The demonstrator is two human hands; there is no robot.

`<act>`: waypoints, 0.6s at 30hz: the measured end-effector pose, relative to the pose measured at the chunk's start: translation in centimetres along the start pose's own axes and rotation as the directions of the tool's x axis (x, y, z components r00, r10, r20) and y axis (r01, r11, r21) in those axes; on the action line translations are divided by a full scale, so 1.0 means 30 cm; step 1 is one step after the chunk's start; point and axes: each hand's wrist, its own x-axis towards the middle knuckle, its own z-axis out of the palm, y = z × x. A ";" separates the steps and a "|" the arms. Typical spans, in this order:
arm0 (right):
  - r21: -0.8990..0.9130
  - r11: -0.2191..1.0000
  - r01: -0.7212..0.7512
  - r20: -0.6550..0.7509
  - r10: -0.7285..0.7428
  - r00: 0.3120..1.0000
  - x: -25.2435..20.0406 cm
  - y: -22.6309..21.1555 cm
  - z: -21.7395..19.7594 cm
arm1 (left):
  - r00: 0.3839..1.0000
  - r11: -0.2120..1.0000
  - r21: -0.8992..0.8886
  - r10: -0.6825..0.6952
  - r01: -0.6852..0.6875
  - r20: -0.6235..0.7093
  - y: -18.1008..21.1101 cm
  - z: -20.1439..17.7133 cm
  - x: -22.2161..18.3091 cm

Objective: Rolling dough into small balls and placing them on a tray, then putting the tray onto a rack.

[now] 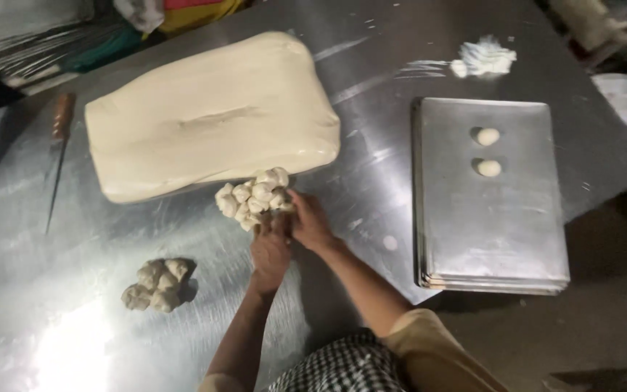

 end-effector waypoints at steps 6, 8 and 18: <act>0.002 0.978 0.210 -0.131 -0.208 0.969 -0.212 -0.154 -0.300 | 0.993 0.990 -0.087 -0.115 0.113 -0.013 -0.044 -0.010 -0.249; -0.108 0.980 0.170 -0.042 -0.175 0.984 -0.445 -0.067 -0.394 | 1.000 0.995 -0.091 -0.030 0.029 -0.007 -0.171 0.087 -0.493; -0.598 0.787 -0.148 0.023 0.202 0.979 -0.391 0.132 -0.390 | 0.992 0.880 0.468 -0.116 0.077 0.055 -0.387 0.287 -0.491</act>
